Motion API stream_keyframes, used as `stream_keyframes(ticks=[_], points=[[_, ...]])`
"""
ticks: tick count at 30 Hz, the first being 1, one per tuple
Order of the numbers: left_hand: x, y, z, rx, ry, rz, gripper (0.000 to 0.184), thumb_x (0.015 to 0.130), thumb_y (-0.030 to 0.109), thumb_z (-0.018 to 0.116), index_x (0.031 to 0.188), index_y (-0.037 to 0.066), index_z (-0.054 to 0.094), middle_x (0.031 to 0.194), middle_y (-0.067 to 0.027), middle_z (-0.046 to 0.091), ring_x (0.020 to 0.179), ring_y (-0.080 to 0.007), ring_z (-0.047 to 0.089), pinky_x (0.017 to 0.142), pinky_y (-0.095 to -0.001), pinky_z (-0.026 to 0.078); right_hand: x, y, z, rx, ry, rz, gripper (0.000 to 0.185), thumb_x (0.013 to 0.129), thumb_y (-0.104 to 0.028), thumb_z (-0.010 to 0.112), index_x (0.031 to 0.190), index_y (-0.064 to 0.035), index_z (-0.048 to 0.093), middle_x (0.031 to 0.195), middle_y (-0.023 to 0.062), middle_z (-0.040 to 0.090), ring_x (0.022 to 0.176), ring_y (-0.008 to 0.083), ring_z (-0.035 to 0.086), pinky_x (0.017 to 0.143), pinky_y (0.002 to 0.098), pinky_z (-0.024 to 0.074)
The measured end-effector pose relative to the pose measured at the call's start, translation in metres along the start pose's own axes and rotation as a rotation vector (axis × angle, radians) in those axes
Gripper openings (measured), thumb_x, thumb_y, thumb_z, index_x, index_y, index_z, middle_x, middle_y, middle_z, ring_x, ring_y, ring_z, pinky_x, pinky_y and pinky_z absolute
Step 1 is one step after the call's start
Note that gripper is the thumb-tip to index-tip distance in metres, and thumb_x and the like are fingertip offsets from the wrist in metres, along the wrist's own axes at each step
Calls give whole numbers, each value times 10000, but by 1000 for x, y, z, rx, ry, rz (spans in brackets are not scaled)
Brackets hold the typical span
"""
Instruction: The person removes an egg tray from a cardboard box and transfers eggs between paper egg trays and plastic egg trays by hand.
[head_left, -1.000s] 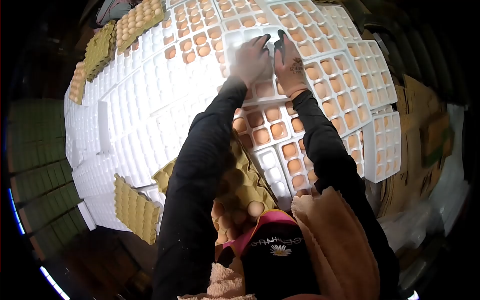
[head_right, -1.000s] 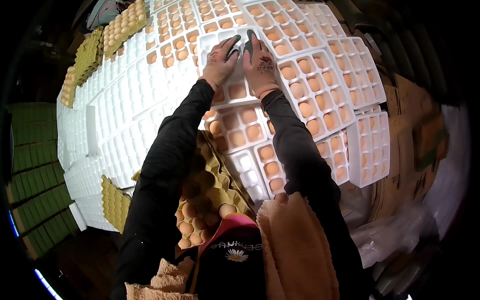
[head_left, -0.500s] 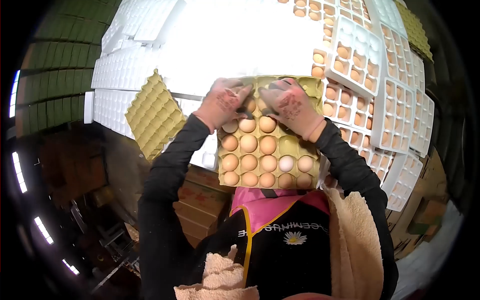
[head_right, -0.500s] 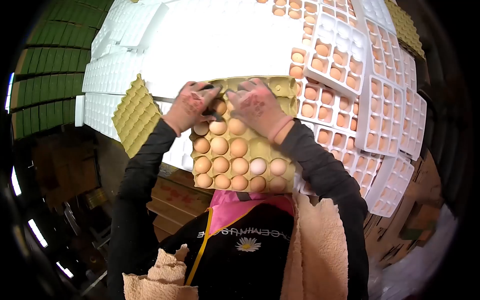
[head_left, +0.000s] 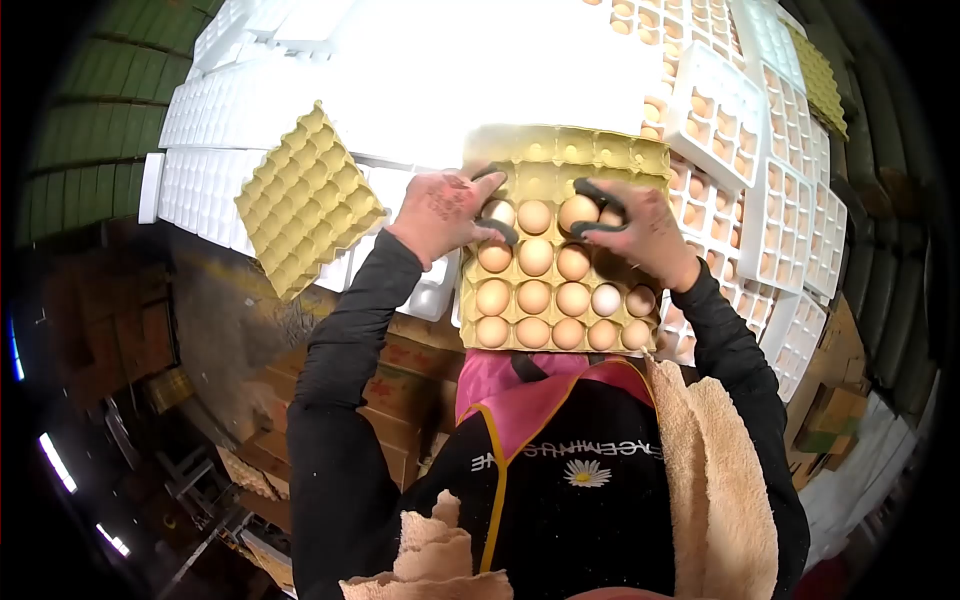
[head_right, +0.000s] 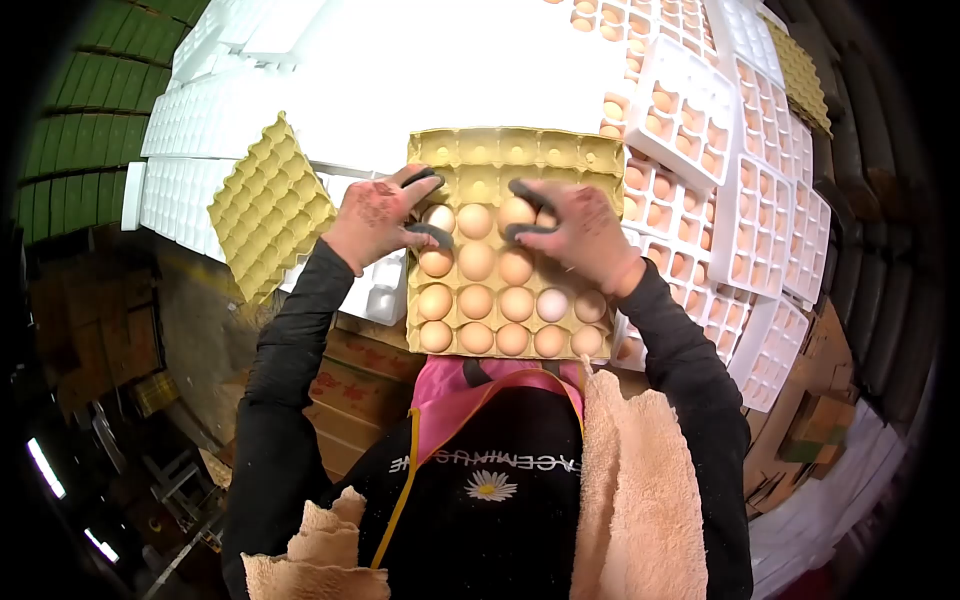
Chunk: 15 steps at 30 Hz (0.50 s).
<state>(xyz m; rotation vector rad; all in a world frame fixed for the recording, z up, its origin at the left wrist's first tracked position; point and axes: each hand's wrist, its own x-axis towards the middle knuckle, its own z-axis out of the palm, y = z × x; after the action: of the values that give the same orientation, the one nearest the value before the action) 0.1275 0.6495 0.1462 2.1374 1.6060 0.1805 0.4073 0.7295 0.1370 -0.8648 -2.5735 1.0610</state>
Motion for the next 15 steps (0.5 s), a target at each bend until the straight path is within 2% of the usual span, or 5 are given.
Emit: stream_keyframes(ticks=[2, 5, 7, 11, 15], points=[[-4, -5, 10, 18, -1, -39, 529, 763, 294, 752, 1231, 123, 573, 1201, -101, 615, 918, -263, 660, 791, -349, 532, 0, -10, -20, 929, 50, 284, 599, 831, -182, 649, 1383, -31, 471, 1090, 78, 662, 869, 89, 608, 790, 241, 509], [-16, -6, 12, -262, 113, -127, 557, 745, 234, 776, 1252, 109, 582, 1253, -103, 606, 953, -230, 669, 793, -322, 539, 24, -22, -23, 1256, -21, 220, 535, 833, -203, 664, 1322, -27, 537, 1101, 43, 630, 883, 93, 594, 763, 232, 505], [-32, -11, 0, -1223, 241, -264, 577, 752, 118, 742, 1281, -5, 547, 1228, -108, 603, 904, -147, 659, 815, -270, 534, 45, -29, -18, 460, -188, 133, 361, 844, -251, 637, 1147, -54, 636, 1033, 51, 633, 851, 108, 611, 705, 242, 504], [-38, 11, 3, -165, 121, -11, 596, 679, 244, 785, 1236, 139, 601, 1335, -113, 506, 962, -219, 624, 802, -338, 533, 68, -60, 13, -779, -394, 9, 317, 788, -446, 637, 855, -145, 710, 992, 88, 612, 766, 207, 662, 595, 317, 509], [-33, 37, 4, 233, -80, 17, 589, 615, 371, 820, 1149, 183, 656, 1381, -116, 454, 1058, -332, 585, 839, -412, 528, 49, -33, 0, -361, -201, -11, 325, 747, -400, 722, 910, -120, 707, 1112, 119, 611, 799, 221, 647, 627, 312, 508]])
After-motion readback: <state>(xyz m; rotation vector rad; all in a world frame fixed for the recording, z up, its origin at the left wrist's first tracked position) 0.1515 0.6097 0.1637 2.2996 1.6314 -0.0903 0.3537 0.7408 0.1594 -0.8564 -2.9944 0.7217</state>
